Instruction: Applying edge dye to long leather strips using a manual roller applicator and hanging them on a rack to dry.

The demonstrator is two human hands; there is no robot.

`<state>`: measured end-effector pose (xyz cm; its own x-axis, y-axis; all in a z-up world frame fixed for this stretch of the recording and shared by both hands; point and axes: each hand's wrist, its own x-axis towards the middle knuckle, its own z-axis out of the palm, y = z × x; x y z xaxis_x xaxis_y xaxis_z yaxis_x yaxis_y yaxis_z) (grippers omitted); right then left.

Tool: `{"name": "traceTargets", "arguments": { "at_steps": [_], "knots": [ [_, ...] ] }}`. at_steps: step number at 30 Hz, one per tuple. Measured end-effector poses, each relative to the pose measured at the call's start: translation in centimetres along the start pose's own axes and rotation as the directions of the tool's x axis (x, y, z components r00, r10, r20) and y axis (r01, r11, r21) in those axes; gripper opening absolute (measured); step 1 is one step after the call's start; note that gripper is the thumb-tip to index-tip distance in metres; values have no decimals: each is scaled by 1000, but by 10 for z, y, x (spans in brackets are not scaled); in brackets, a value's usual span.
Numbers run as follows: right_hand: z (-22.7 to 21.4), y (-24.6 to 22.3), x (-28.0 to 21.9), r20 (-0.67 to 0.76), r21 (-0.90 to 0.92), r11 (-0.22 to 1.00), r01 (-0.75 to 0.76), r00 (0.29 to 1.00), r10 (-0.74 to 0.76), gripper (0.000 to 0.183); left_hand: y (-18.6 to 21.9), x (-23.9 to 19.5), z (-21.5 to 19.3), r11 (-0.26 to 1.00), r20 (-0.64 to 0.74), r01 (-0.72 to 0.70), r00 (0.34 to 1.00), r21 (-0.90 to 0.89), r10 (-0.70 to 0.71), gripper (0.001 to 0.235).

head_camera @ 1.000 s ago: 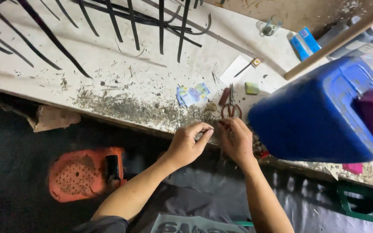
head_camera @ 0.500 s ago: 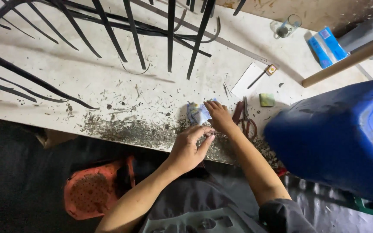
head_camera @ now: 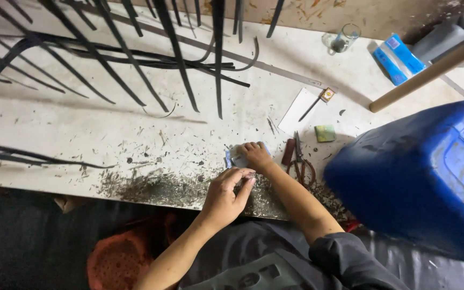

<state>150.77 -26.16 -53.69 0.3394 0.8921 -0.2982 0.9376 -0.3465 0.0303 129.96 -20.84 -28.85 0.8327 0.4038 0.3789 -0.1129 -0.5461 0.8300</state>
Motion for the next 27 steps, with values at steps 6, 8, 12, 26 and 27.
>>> {"name": "traceTargets", "arguments": {
  "at_steps": [6, 8, 12, 26, 27],
  "knots": [
    [94, 20, 48, 26, -13, 1000, 3, 1000, -2, 41, -1, 27, 23, 1000, 65, -6, 998, 3, 6, 16],
    [90, 32, 45, 54, -6, 1000, 17, 998, -17, 32, -2, 34, 29, 1000, 80, -7, 997, -4, 8, 16],
    [-22, 83, 7, 109, 705, 673, -226, 971, 212, 21, -7, 43, 38, 999, 140, 24, 990, 23, -27, 20],
    [20, 404, 2, 55, 874, 74, -480, 249, 967, 23, -31, 58, 37, 990, 155, 132, 978, 57, -140, 26],
    [2, 402, -6, 196, 771, -90, -631, 101, 975, 40, -33, 58, 37, 990, 152, 133, 978, 55, -139, 25]
  ]
}}
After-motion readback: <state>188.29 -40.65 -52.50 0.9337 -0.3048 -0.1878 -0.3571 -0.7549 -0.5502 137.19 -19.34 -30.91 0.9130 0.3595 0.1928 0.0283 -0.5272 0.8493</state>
